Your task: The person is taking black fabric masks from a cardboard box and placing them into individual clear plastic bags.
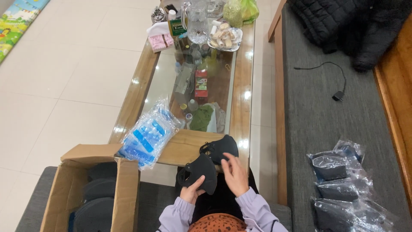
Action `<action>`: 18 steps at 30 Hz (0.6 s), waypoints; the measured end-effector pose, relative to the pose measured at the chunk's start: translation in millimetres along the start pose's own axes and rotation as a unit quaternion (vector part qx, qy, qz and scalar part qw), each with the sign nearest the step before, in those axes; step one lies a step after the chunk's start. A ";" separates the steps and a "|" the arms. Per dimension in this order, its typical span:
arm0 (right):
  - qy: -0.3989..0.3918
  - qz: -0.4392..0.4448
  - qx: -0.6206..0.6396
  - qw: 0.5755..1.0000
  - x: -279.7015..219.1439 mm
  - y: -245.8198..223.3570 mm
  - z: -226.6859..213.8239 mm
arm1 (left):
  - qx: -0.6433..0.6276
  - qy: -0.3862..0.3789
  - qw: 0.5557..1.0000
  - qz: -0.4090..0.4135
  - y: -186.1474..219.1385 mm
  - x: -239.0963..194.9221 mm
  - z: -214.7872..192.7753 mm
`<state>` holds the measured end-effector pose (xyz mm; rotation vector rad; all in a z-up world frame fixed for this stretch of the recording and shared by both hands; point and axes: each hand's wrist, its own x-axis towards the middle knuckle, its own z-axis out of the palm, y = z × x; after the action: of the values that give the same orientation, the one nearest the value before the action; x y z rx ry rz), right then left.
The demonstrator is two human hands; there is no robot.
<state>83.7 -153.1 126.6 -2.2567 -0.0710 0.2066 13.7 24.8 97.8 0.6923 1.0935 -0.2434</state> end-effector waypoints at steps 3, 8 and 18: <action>-0.108 0.065 0.176 0.976 -11.0 -31.5 -6.5 | 0.017 -0.032 0.999 0.017 -0.4 -12.7 11.5; -0.136 0.052 0.174 0.974 -20.8 -27.6 1.3 | 0.046 -0.036 0.998 -0.019 5.0 -24.2 18.9; -0.138 0.069 0.150 0.977 -22.7 -45.2 -19.1 | 0.098 -0.066 0.992 -0.035 -5.6 1.6 4.6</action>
<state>65.5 -141.4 176.2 -1.9207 -0.0280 0.5668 15.0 17.9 95.4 0.8017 0.9759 -0.4545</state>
